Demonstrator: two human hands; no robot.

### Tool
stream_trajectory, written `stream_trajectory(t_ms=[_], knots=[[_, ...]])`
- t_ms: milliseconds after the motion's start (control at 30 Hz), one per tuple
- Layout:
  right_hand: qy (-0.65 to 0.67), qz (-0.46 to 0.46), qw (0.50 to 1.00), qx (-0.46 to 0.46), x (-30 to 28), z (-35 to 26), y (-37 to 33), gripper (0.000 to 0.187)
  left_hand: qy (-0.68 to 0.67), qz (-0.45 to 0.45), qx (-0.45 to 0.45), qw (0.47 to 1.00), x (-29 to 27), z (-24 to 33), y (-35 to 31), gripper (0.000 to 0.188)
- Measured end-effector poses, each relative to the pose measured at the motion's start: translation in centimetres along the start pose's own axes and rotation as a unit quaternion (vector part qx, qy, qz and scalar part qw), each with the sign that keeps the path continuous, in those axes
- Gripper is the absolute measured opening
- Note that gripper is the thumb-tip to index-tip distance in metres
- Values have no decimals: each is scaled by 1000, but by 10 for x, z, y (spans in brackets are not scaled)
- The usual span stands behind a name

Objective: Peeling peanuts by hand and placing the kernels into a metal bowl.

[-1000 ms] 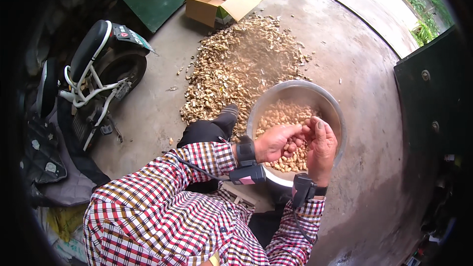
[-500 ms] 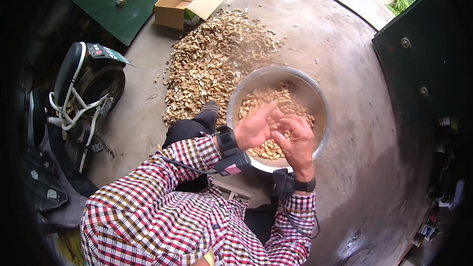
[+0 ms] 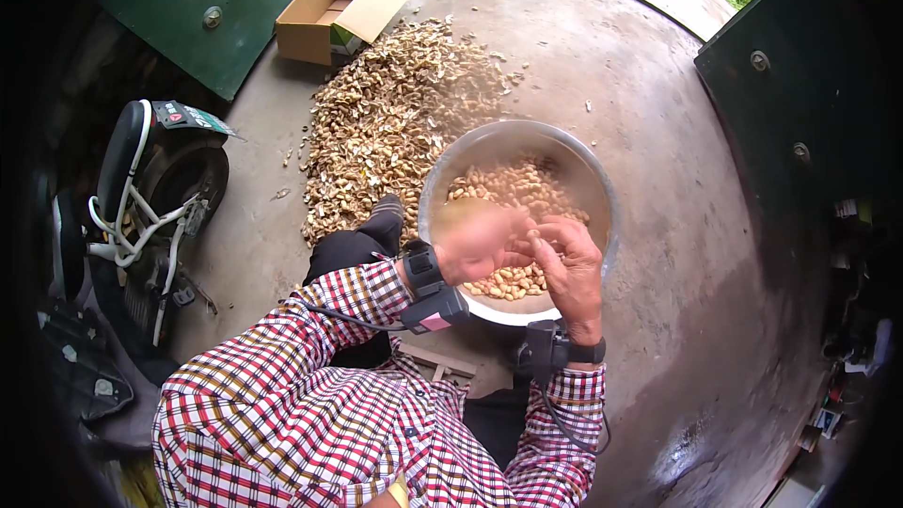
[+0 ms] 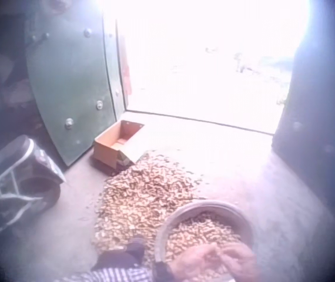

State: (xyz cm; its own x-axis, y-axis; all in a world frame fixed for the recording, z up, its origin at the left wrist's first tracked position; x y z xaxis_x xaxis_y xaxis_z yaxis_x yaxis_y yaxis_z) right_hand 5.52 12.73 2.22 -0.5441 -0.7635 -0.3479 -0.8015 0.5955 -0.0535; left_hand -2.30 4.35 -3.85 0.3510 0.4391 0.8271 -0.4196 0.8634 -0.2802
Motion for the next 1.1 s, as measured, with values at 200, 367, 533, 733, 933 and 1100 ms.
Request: stream_trajectory(t_ms=[200,367,533,733,933,1100], knots=[[166,-105,973,120,-14,4,0,12,67,-77,-47,994,9,-2,-5,17],[150,-102,979,95,-12,-7,0,17,30,-104,-64,992,17,1,-10,15],[89,-83,990,69,-12,0,-1,23,31,-102,-62,992,16,-3,-9,14],[218,-100,958,158,-8,9,-3,19,56,-107,-60,991,17,1,-10,12],[266,-98,949,136,-6,6,-1,15,43,-103,-44,993,19,1,-10,10],[255,-84,952,145,-5,7,-1,18,43,-104,-39,993,20,3,-11,9]])
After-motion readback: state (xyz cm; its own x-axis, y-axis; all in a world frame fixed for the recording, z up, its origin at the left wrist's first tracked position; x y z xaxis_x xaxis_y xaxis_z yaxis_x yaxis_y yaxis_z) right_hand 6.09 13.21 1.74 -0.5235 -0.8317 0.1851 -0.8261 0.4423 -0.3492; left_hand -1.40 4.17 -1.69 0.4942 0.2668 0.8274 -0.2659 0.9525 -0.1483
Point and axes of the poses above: each hand's wrist, its own y-axis towards the middle knuckle, its own x-axis out of the palm, z = x × y, the point moved 5 cm from there along y, towards the middle knuckle, and after that the axes turned 12 degrees about x, right-handed, at the moved point
